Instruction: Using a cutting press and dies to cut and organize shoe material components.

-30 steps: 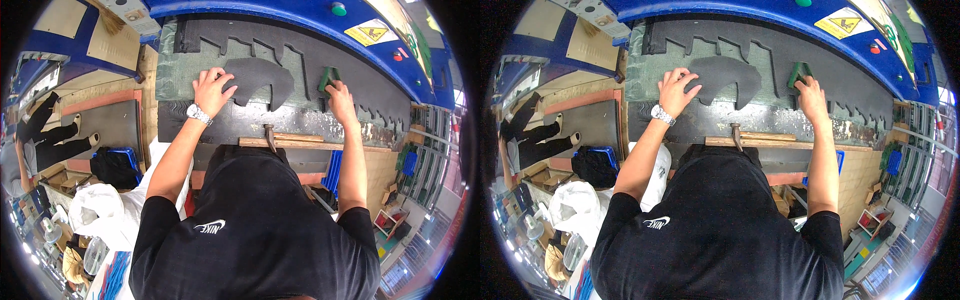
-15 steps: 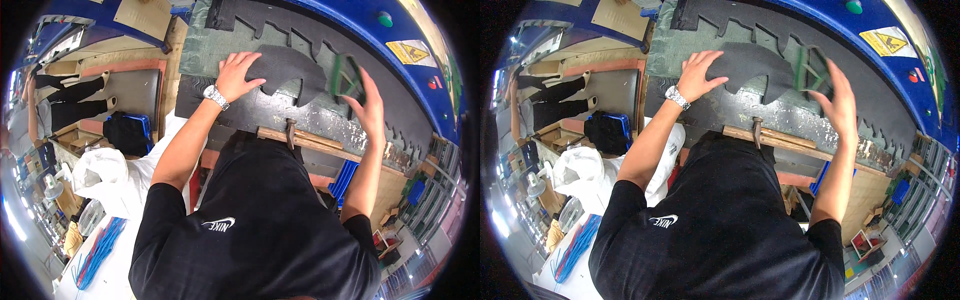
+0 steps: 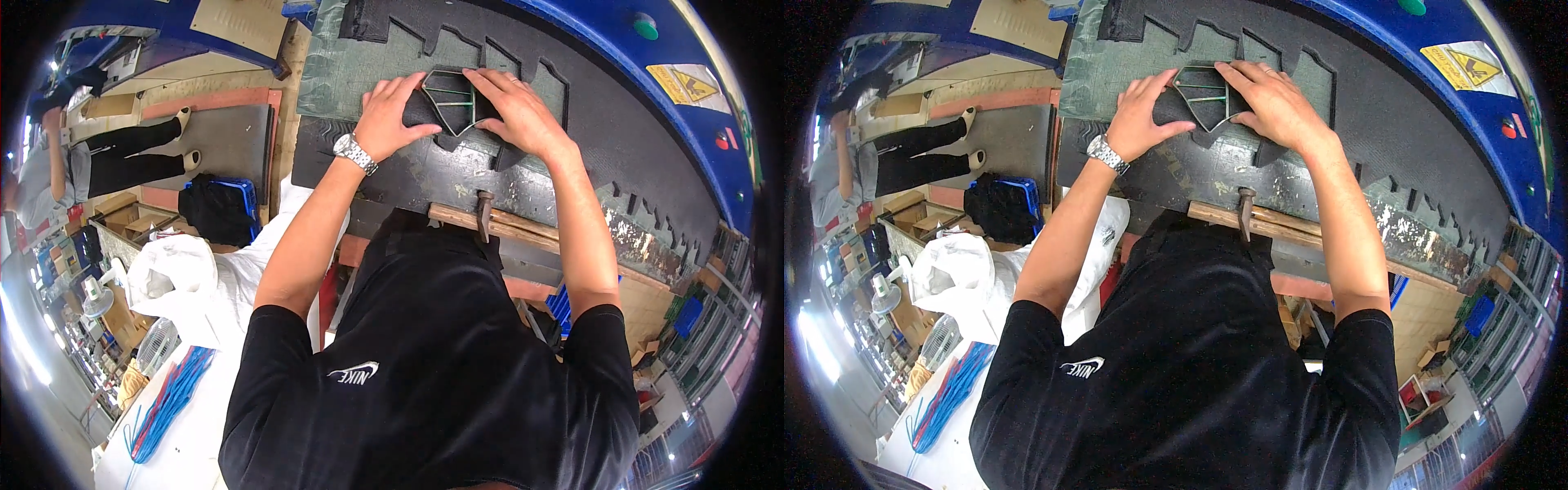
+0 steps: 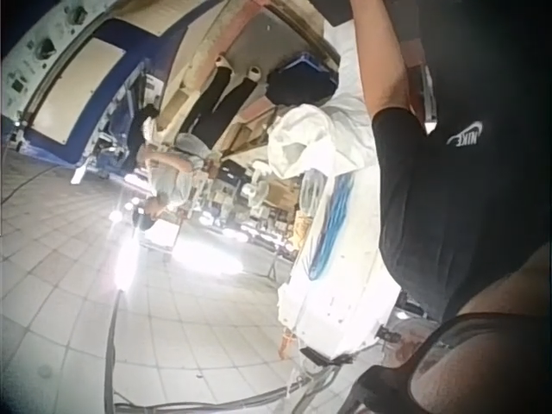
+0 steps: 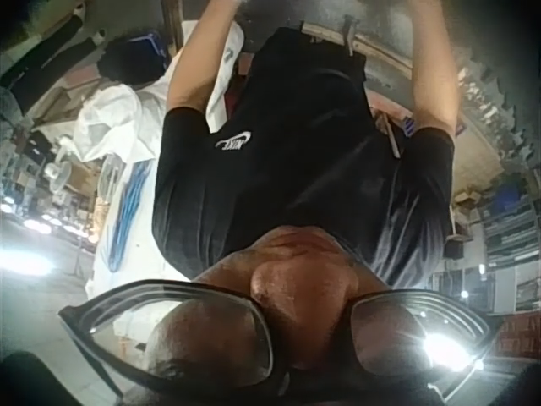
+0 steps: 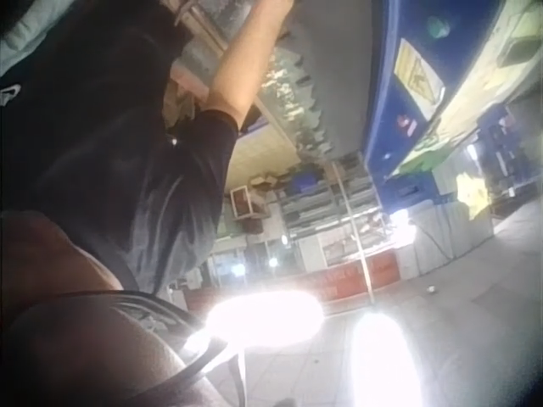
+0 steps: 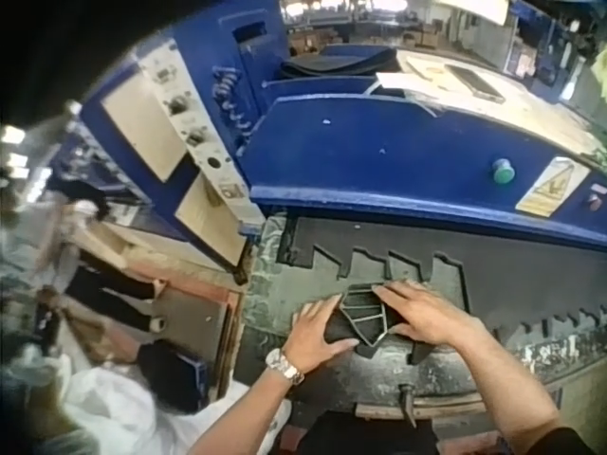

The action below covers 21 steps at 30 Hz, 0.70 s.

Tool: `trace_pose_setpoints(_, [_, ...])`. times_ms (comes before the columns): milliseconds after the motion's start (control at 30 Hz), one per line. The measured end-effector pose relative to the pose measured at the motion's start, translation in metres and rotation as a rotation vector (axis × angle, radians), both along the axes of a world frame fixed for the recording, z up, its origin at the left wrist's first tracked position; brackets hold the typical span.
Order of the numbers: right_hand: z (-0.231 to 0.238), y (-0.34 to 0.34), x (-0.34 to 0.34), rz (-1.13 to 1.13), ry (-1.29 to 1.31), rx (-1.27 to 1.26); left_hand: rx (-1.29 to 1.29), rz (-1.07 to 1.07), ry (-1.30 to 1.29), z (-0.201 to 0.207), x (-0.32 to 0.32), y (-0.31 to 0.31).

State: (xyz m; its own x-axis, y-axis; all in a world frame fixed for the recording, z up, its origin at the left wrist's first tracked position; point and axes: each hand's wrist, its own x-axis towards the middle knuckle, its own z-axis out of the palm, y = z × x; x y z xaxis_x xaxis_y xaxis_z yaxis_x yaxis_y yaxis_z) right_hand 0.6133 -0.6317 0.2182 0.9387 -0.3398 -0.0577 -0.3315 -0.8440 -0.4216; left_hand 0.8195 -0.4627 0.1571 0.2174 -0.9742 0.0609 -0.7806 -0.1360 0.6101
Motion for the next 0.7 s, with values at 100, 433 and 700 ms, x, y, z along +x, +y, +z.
trace_pose_setpoints(100, [-0.007,0.002,-0.009,-0.047,-0.02,-0.018,-0.029,0.025,-0.026,-0.003,-0.003,-0.004])
trace_pose_setpoints(433, [-0.045,0.0,-0.06,-0.381,-0.268,0.041,-0.134,0.137,0.108,-0.016,-0.006,-0.005])
trace_pose_setpoints(700, [-0.063,0.002,-0.065,-0.391,-0.345,0.01,-0.143,0.148,0.12,-0.021,-0.004,-0.006])
